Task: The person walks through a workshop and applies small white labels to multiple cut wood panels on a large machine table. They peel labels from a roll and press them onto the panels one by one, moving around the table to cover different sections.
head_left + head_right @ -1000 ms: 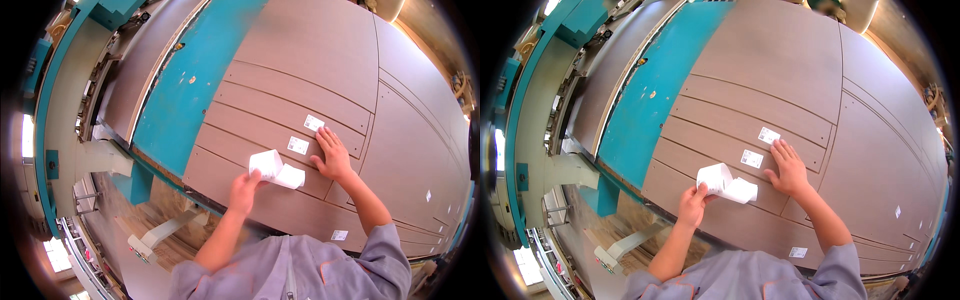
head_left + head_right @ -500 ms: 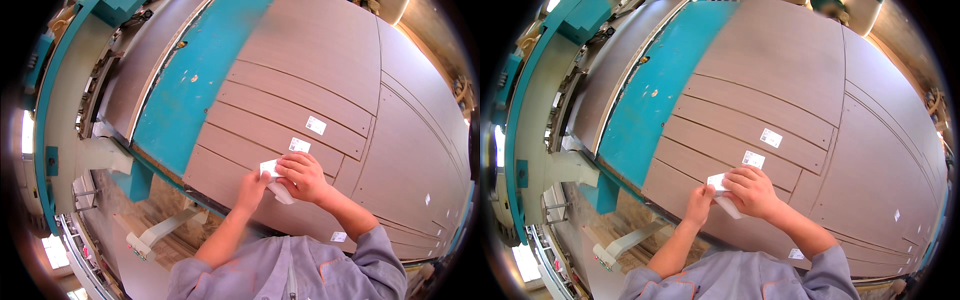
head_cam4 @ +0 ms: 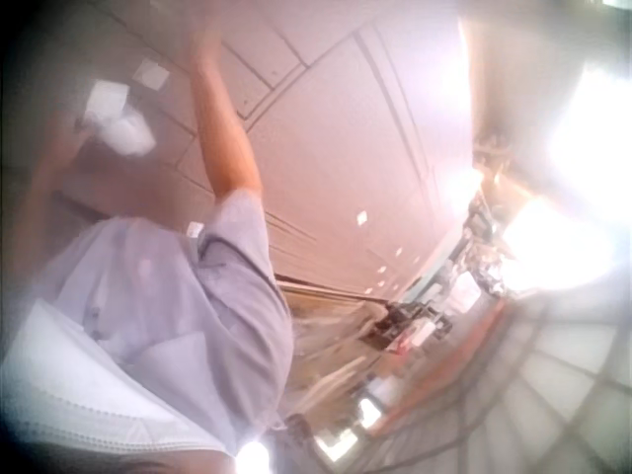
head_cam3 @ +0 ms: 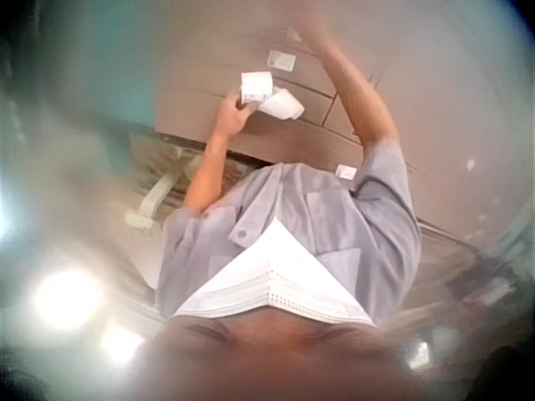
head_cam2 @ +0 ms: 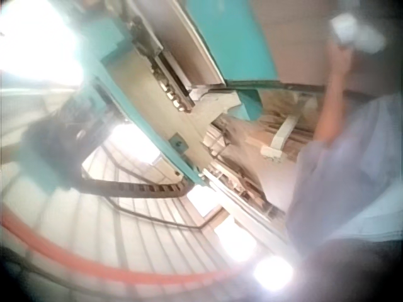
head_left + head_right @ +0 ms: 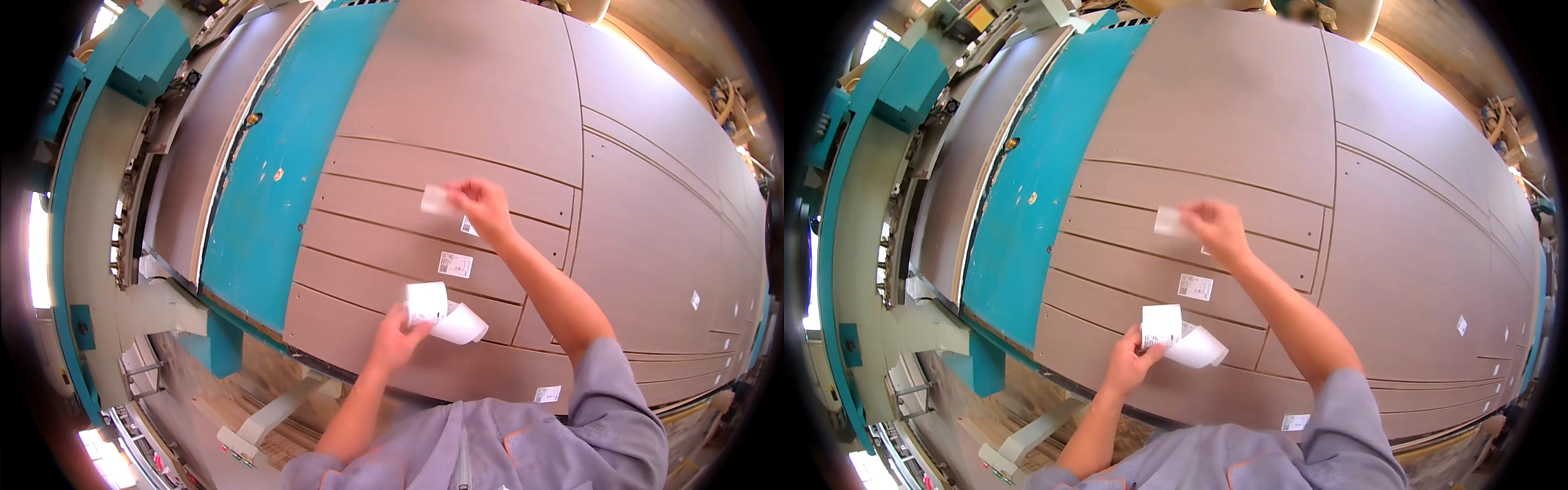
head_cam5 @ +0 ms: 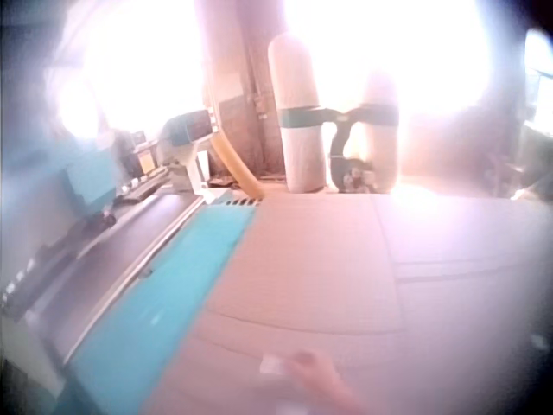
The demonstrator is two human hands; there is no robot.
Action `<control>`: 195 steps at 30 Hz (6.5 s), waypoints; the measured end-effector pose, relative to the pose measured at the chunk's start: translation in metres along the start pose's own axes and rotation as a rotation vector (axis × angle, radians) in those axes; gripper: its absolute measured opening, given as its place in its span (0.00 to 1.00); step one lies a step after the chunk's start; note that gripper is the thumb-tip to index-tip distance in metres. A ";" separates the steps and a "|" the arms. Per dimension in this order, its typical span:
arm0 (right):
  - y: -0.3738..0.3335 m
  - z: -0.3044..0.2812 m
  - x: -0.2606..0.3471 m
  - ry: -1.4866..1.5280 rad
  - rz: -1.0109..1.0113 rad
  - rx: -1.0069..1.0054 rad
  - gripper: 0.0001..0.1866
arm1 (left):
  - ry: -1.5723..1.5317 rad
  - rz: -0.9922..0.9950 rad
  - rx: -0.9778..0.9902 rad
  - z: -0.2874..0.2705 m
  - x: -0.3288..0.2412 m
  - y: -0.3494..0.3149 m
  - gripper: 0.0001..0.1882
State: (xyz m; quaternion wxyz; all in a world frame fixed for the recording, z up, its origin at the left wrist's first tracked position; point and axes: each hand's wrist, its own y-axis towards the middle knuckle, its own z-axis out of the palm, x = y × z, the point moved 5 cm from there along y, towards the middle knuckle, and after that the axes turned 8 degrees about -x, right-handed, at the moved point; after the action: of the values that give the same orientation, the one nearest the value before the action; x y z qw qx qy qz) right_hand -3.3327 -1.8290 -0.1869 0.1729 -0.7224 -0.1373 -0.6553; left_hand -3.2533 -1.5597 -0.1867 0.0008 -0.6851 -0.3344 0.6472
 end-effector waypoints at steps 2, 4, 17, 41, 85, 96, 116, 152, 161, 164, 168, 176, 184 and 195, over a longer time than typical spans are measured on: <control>0.033 -0.005 -0.009 -0.003 -0.145 -0.170 0.07 | 0.042 0.003 0.023 0.001 -0.001 -0.003 0.14; 0.055 -0.005 -0.021 0.005 -0.263 -0.253 0.06 | 0.059 0.024 0.054 0.003 -0.001 -0.006 0.13; 0.022 -0.111 0.006 -0.780 -0.923 -0.274 0.03 | -0.446 -0.121 0.101 0.003 0.006 -0.001 0.18; -0.099 -0.093 0.024 -0.750 -0.453 0.073 0.23 | -0.478 -0.070 -0.138 -0.002 -0.004 -0.009 0.18; -0.791 -0.159 0.034 -0.189 -0.023 -0.349 0.33 | 0.165 0.050 0.788 0.161 0.141 -0.472 0.18; -1.060 -0.340 -0.024 -0.082 -0.045 -0.892 0.31 | -0.058 -0.165 1.310 0.427 0.239 -0.643 0.19; -1.531 -0.750 -0.207 0.134 0.412 -1.790 0.29 | 0.579 -0.106 1.793 0.984 0.299 -1.048 0.20; -1.014 -1.702 -0.202 -0.791 0.173 -0.772 0.42 | 0.002 -0.231 0.481 1.492 0.141 -0.830 0.20; -0.885 -1.722 -0.173 -0.947 0.598 -0.734 0.60 | -0.223 -0.412 0.002 1.445 0.155 -0.855 0.18; -0.888 -1.741 -0.163 -0.892 0.670 -0.769 0.56 | -0.220 -0.409 -0.008 1.459 0.186 -0.856 0.17; -0.888 -1.760 -0.184 -0.934 0.676 -0.739 0.45 | -0.132 -0.379 0.109 1.494 0.188 -0.841 0.17; -0.883 -1.759 -0.193 -0.832 0.608 -0.905 0.37 | -0.063 -0.374 0.207 1.541 0.118 -0.827 0.18; -0.865 -1.815 -0.282 -0.151 0.525 -0.668 0.24 | 0.011 -0.347 0.192 1.537 0.150 -0.807 0.16; -0.868 -1.815 -0.292 0.203 0.623 -0.665 0.18 | -0.086 -0.328 0.087 1.522 0.106 -0.823 0.18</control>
State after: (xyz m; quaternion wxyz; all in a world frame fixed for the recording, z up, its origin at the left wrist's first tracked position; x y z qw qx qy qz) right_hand -5.3639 -1.8174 -0.2689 0.1330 -0.6777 0.3213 -0.6479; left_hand -4.9868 -1.5286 -0.1707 0.1218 -0.5923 -0.4133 0.6809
